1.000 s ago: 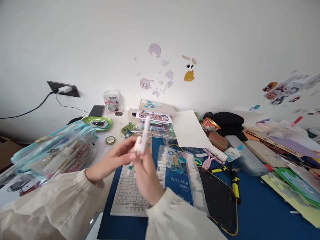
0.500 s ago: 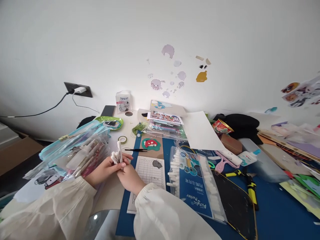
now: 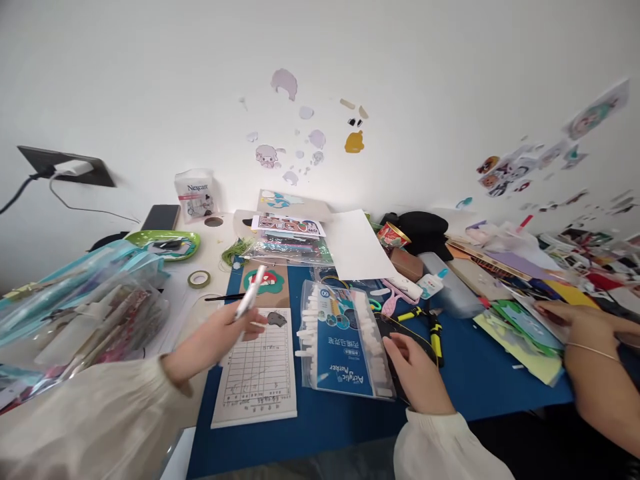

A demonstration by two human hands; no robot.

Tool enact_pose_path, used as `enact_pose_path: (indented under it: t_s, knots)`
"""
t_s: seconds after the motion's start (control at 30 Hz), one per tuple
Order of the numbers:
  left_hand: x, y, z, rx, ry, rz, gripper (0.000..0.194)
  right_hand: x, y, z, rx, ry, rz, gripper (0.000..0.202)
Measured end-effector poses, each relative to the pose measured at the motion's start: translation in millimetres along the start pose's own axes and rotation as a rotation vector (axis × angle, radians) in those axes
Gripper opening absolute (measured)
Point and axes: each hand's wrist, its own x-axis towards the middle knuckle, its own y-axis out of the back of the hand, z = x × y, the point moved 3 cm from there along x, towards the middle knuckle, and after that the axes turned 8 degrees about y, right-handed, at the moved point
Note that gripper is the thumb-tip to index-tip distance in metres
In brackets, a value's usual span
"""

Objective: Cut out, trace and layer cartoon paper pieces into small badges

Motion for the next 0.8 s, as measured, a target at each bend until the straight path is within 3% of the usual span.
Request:
enact_pose_path:
  t_s: [0.13, 0.3, 0.57, 0.8]
  knots:
    - [20, -61.5, 9, 0.000, 0.149, -0.104, 0.023, 16, -22, 2, -0.012, 0.026, -0.131, 0.052]
    - [21, -98.4, 7, -0.123, 0.243, -0.141, 0.026, 21, -39, -6, 0.018, 0.032, -0.150, 0.063]
    - [18, -110.9, 13, -0.337, 0.248, -0.141, 0.027, 23, -37, -6, 0.227, 0.030, -0.126, 0.066]
    - [11, -93.9, 64, -0.457, 0.116, -0.265, 0.024, 17, -33, -23, 0.522, 0.076, -0.164, 0.068]
